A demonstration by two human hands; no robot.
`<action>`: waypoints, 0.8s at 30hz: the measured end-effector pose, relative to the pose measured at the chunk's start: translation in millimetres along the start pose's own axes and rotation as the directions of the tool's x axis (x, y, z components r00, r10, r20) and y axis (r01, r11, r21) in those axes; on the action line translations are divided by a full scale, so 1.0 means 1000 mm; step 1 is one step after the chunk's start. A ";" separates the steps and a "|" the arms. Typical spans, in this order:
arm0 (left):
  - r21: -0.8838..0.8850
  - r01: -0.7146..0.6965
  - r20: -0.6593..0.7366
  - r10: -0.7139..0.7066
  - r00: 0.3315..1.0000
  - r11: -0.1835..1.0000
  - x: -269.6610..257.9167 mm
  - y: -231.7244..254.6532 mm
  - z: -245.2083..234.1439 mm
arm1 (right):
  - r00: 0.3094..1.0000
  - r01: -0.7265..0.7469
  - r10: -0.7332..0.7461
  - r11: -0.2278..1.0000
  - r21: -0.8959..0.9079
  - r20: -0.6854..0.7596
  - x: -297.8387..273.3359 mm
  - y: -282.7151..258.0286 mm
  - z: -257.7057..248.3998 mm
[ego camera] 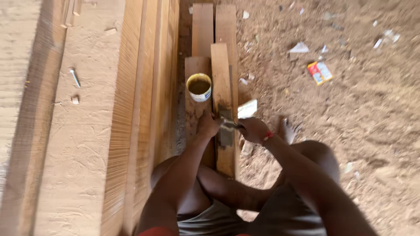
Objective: The person applies a pasty substance from a small container onto specific spots on a wooden board using a metal scraper, spreading it evenly before cleaning the tool.
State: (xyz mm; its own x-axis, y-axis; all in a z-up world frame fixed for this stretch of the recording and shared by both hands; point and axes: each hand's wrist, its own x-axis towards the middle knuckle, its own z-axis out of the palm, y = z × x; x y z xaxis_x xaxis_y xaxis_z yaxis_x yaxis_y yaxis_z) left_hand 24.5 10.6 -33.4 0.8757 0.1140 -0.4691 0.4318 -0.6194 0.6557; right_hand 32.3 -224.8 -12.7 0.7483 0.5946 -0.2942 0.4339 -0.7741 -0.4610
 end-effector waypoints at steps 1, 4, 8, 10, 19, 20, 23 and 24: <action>-0.016 -0.034 -0.051 0.033 0.998 0.999 0.011 0.003 -0.004 | 0.994 0.031 -0.032 0.999 -0.009 -0.101 0.010 0.003 -0.005; -0.050 -0.050 -0.041 0.048 0.998 0.997 0.006 0.002 0.010 | 0.996 -0.017 0.013 0.999 -0.039 -0.087 0.013 0.007 0.002; -0.271 -0.071 0.254 0.143 0.957 0.960 -0.025 -0.010 0.016 | 0.995 0.005 0.003 0.997 -0.079 0.098 -0.016 0.010 0.016; -0.304 -0.096 0.225 0.170 0.959 0.948 -0.030 -0.009 0.010 | 0.973 0.012 0.010 0.995 -0.095 0.230 -0.020 0.006 0.020; -0.135 0.074 0.005 -0.074 0.997 0.988 -0.009 0.020 0.009 | 0.996 -0.091 0.090 0.994 -0.057 -0.010 0.013 0.030 0.014; -0.128 0.072 0.019 -0.070 0.997 0.989 -0.016 0.017 0.009 | 1.000 0.013 -0.011 0.997 -0.075 0.028 0.010 0.028 0.018; -0.076 0.071 0.079 -0.065 0.995 0.995 -0.048 0.013 0.007 | 0.974 0.213 -0.204 0.973 -0.088 0.101 -0.012 0.018 0.029; -0.042 0.085 0.105 -0.080 0.991 0.995 -0.057 0.013 0.004 | 0.973 0.216 -0.209 0.974 -0.075 0.097 -0.019 0.015 0.031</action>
State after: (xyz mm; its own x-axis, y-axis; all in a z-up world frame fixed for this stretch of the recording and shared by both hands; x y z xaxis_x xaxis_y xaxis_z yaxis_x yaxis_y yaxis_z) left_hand -20.8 -7.3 -1.0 0.8107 0.0807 -0.5798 0.5134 -0.5740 0.6379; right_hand 8.8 -241.4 -40.2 0.5890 0.7612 -0.2714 0.6216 -0.6414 -0.4497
